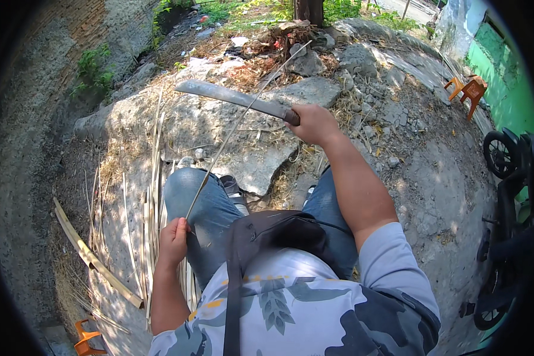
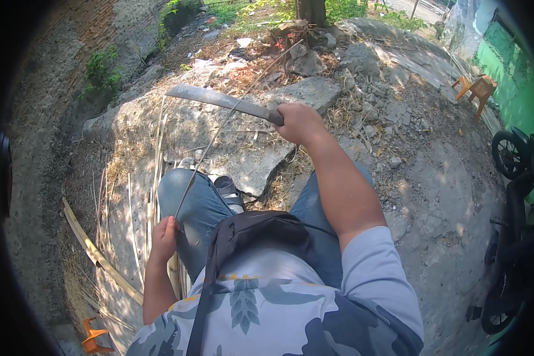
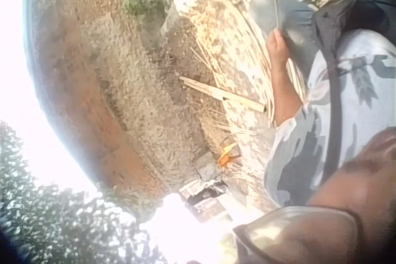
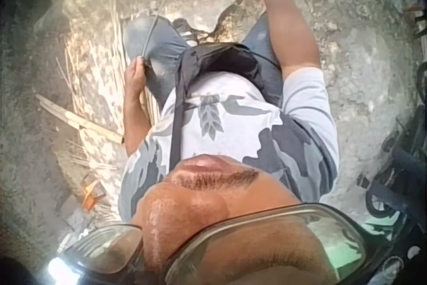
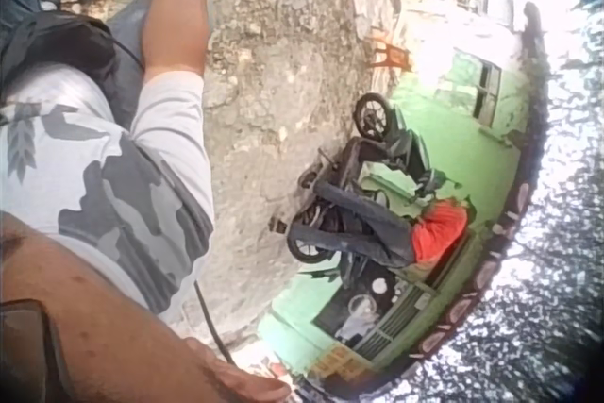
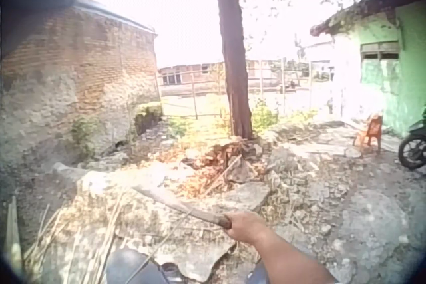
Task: The person scrapes and trims bamboo strips one at a time using a machete, shaving along the lengths of different strips.
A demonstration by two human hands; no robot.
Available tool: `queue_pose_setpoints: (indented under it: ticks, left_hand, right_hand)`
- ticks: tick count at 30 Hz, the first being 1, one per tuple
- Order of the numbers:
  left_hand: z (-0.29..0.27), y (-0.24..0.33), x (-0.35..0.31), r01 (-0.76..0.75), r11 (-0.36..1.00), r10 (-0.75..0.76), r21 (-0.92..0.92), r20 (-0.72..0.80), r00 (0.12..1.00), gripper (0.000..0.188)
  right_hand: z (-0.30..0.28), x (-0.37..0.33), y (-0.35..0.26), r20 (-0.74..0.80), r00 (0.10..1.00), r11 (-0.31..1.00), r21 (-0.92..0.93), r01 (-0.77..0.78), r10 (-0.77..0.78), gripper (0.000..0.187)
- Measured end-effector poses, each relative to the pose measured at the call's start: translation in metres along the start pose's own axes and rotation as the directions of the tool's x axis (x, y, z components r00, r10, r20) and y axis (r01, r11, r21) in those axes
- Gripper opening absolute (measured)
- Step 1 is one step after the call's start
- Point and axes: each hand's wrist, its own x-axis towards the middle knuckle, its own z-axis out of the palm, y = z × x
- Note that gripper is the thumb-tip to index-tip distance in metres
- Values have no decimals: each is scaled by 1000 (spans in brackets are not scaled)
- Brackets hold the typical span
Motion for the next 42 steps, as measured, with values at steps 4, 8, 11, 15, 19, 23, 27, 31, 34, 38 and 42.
queue_pose_setpoints:
  ticks: [4,8,11,15,19,23,27,31,34,38,42]
  left_hand:
    - [0,-1,-1,14,1000,-14,4,-9,1000,40]
    - [1,0,0,-46,999,46,-5,3,999,41]
    - [1,5,-1,-50,999,50,11,13,999,41]
    - [2,3,-3,-59,998,59,-12,-15,998,40]
    - [3,3,-3,-63,998,63,0,-14,998,40]
    - [2,1,-1,-78,997,78,5,-10,997,39]
    - [2,1,-1,-59,997,59,-42,-11,998,40]
    - [2,6,-2,-43,999,43,11,0,999,41]
    - [1,11,-6,-82,994,83,79,-6,997,38]
    - [1,-8,-4,-88,994,86,-62,-32,996,40]
    - [0,-2,-3,-20,990,23,-138,24,999,41]
  right_hand:
    - [4,-6,-29,80,987,987,-74,143,-137,20]
    - [17,-12,-66,276,885,910,-72,408,-375,18]
    - [20,-10,-64,257,849,868,-67,492,-462,18]
    - [8,2,-24,133,953,958,-58,281,-272,16]
    - [2,9,20,-26,993,988,112,-108,112,19]
    - [1,2,7,-46,997,998,35,-57,58,22]
    - [7,-3,-31,146,980,988,-66,143,-132,19]
    - [23,-10,-65,307,849,879,-73,471,-429,17]
    - [22,-10,-67,241,834,849,-63,525,-497,16]
    - [13,0,-28,113,942,946,-38,321,-315,17]
    - [-4,7,12,-54,993,994,30,103,-101,19]
